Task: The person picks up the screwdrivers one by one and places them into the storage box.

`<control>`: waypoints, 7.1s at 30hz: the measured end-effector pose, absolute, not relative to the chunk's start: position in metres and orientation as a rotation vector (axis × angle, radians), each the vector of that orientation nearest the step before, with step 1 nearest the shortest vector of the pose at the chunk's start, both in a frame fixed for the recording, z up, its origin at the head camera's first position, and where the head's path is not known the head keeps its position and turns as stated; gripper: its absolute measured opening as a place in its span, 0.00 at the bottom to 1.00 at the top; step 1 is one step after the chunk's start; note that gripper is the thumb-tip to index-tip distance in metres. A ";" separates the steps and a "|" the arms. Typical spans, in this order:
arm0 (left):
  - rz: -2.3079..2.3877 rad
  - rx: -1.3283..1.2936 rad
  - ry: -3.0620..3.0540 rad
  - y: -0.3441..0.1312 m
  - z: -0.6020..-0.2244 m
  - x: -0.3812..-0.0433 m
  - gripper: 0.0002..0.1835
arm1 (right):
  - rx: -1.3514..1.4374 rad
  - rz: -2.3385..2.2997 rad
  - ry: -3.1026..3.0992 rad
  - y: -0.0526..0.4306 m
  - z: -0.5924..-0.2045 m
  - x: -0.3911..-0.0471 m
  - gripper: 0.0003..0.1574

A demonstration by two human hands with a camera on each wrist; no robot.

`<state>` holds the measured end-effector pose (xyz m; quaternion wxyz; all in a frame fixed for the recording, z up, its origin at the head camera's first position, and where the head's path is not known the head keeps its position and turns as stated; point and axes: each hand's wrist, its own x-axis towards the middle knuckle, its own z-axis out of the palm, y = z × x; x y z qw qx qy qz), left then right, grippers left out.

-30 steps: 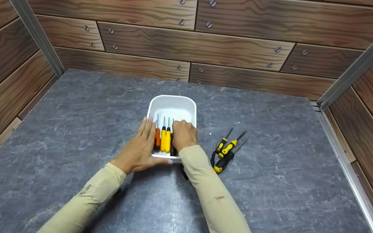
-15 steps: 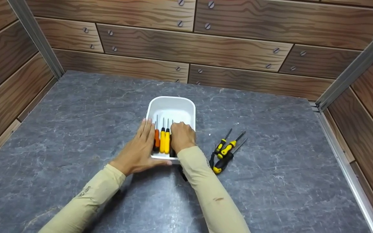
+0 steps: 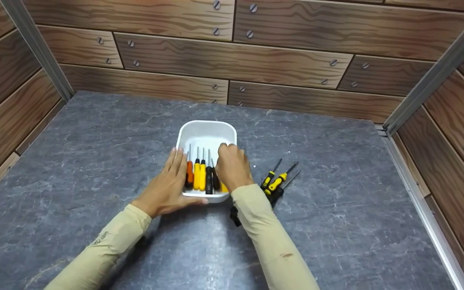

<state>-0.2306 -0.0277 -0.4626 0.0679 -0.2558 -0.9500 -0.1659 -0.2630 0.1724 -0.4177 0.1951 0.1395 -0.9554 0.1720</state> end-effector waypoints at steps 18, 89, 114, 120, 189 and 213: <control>-0.523 -0.760 -2.889 -0.029 -0.461 -0.229 0.74 | -0.102 0.639 -2.881 0.281 -0.423 -0.232 0.19; -0.533 -0.762 -2.855 -0.030 -0.457 -0.232 0.74 | -0.176 1.101 -2.615 0.261 -0.396 -0.245 0.14; -0.509 -0.765 -2.844 -0.027 -0.460 -0.230 0.73 | 0.168 1.230 -2.864 0.136 -0.430 -0.279 0.09; -0.488 -0.771 -2.848 -0.027 -0.460 -0.230 0.73 | 0.176 1.160 -2.884 0.134 -0.435 -0.279 0.09; -0.519 -0.764 -2.851 -0.027 -0.461 -0.229 0.73 | -0.367 0.774 -3.045 0.318 -0.445 -0.234 0.18; -0.539 -0.766 -2.835 -0.028 -0.462 -0.229 0.72 | -0.498 0.985 -2.874 0.311 -0.422 -0.238 0.25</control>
